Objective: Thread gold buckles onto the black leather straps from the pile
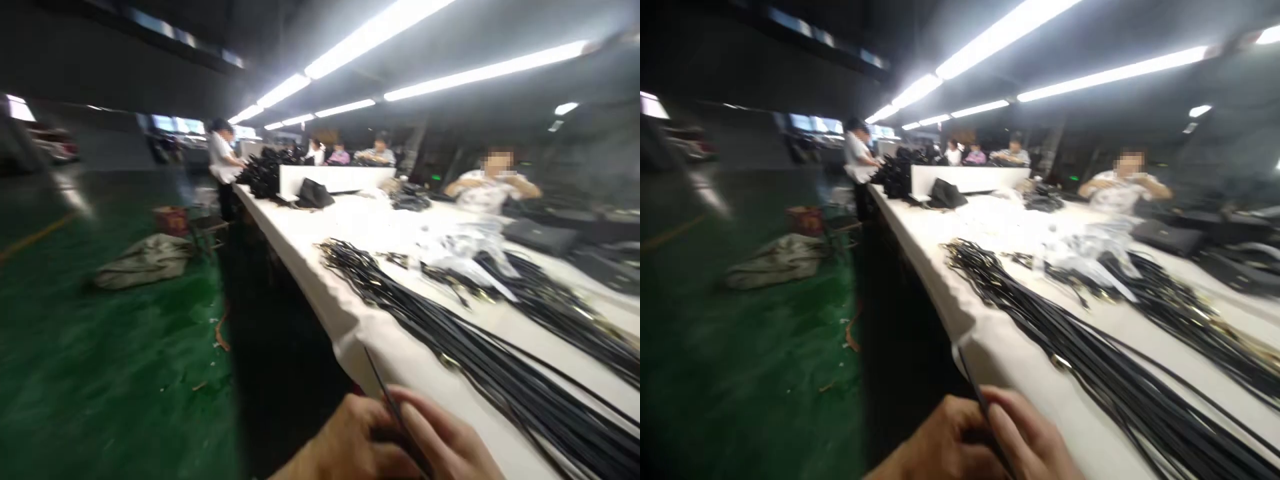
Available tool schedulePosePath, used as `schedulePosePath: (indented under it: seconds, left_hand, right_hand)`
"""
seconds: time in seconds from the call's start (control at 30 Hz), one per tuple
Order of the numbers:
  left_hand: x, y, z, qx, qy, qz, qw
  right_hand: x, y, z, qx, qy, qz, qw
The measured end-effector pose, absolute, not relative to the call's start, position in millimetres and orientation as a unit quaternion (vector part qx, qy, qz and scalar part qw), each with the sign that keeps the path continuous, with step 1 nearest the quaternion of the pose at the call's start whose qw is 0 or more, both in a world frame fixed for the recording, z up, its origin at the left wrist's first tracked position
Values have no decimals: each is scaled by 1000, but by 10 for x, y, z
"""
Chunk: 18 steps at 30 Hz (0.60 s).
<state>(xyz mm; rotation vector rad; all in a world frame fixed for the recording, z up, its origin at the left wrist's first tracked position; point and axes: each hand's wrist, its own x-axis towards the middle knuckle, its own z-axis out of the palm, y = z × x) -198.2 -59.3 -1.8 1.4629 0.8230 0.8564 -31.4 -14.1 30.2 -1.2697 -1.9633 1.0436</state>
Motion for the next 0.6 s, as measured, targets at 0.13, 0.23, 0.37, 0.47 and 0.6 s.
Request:
schedulePosePath:
  seconds: [0.13, 0.23, 0.37, 0.47, 0.6]
  left_hand:
    - [-1837, -369, -121, 597, 376, 412, 577]
    - [-1834, -326, -113, 607, 399, 425, 541]
    - [-1890, -285, -130, 611, 416, 441, 509]
    - [-1911, -254, -171, 616, 411, 443, 506]
    - [-1918, -234, -216, 618, 419, 433, 505]
  right_hand:
    - [-341, -74, 454, -415, -531, 649, 352]
    - [-348, 26, 666, -368, -493, 698, 367]
    - [-86, 5, 760, -418, -508, 651, 379]
    - [133, -89, 613, -472, -555, 611, 310]
    - [247, -206, 296, -484, -610, 575, 252]
